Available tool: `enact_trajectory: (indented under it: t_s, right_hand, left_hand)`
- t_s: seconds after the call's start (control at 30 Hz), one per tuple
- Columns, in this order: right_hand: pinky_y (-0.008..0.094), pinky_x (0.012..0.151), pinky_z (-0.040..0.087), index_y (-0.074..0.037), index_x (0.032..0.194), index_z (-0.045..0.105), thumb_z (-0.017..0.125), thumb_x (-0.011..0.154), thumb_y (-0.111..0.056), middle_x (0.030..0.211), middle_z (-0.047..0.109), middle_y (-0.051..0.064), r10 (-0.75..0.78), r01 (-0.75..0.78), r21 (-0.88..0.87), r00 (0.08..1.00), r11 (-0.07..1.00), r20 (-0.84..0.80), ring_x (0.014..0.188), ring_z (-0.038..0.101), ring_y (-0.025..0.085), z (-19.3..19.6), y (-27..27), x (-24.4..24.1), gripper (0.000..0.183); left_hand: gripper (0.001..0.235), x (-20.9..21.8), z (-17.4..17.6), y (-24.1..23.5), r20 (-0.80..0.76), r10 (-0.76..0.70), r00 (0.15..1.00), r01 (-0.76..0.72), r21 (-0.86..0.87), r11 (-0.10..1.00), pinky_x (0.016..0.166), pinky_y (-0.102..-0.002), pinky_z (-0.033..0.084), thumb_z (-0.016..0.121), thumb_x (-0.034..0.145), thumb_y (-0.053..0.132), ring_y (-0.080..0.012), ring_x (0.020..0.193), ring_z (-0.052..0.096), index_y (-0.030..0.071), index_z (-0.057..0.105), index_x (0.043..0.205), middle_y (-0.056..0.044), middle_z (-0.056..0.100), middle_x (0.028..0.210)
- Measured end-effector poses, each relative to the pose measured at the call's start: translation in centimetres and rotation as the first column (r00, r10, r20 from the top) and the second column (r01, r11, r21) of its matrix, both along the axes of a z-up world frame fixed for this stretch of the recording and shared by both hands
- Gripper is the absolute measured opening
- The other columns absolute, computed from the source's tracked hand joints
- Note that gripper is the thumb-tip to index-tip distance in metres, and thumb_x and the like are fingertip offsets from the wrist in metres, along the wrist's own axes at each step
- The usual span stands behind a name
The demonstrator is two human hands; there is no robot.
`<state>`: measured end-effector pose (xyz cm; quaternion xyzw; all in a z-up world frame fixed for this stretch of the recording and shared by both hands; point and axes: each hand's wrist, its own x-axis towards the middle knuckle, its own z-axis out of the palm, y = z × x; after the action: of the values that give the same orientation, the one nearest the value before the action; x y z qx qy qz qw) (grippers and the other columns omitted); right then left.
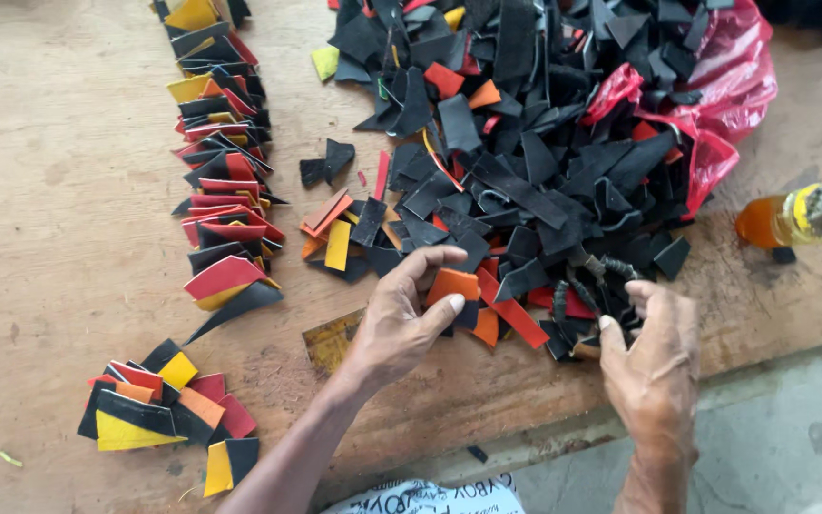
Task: The person assembles small colored rubber pieces into layered units on a wooden table. They pick up red, yellow, and black pieces, align them on a small wooden block, and occasionally use shears to trim edges. The assembled units are placed in a growing row on the left side of the table.
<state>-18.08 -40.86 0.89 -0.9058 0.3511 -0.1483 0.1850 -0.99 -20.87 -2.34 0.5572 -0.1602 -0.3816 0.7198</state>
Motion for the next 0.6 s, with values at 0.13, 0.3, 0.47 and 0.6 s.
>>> enact_trajectory:
  t_s: [0.13,0.3,0.47,0.6]
  right_hand:
    - [0.042,0.089,0.053,-0.005,0.132,0.053,0.071,0.086,-0.009,0.118,0.057,0.016,-0.143,0.143,0.225,0.99,0.964,-0.016,0.104,0.062,0.031,0.6,-1.5,-0.4,0.049]
    - [0.044,0.084,0.052,-0.001,0.122,0.062,0.086,0.073,-0.012,0.113,0.06,0.019,0.077,-0.08,-0.172,0.997,0.982,-0.025,0.101,0.064,0.034,0.7,-0.7,-1.0,0.056]
    - [0.036,0.07,0.058,-0.005,0.122,0.069,0.08,0.077,-0.016,0.112,0.067,0.014,0.001,0.011,0.134,0.996,0.991,-0.089,0.083,0.07,0.025,-0.6,-1.0,0.3,0.048]
    - [0.039,0.073,0.056,-0.008,0.109,0.077,0.083,0.073,-0.025,0.089,0.074,0.013,0.011,-0.009,0.01,0.977,1.0,-0.212,0.078,0.07,0.025,0.4,-0.1,2.0,0.04]
  left_hand:
    - [0.051,0.5,0.4,-0.2,-0.015,-0.021,1.0,0.02,-0.082,0.996,0.101,-0.03,0.054,0.052,0.097,-0.005,-0.0127,0.117,0.063,0.003,0.04,0.146,-0.01,0.065,0.127]
    - [0.045,1.9,1.0,0.5,-0.159,0.016,0.987,-0.007,0.059,0.998,0.091,-0.041,0.061,0.048,0.101,0.014,-0.0177,0.111,0.066,0.005,0.04,0.145,-0.012,0.067,0.125]
    - [0.047,2.5,1.2,1.0,-0.332,-0.026,0.943,-0.033,-0.171,0.985,0.092,-0.048,0.061,0.038,0.106,0.028,-0.0233,0.111,0.068,0.004,0.039,0.146,-0.017,0.065,0.126]
    - [0.046,2.6,1.8,1.7,-0.322,-0.01,0.947,-0.049,-0.174,0.984,0.088,-0.048,0.059,0.038,0.106,0.027,-0.0221,0.114,0.066,0.005,0.039,0.146,-0.015,0.063,0.13]
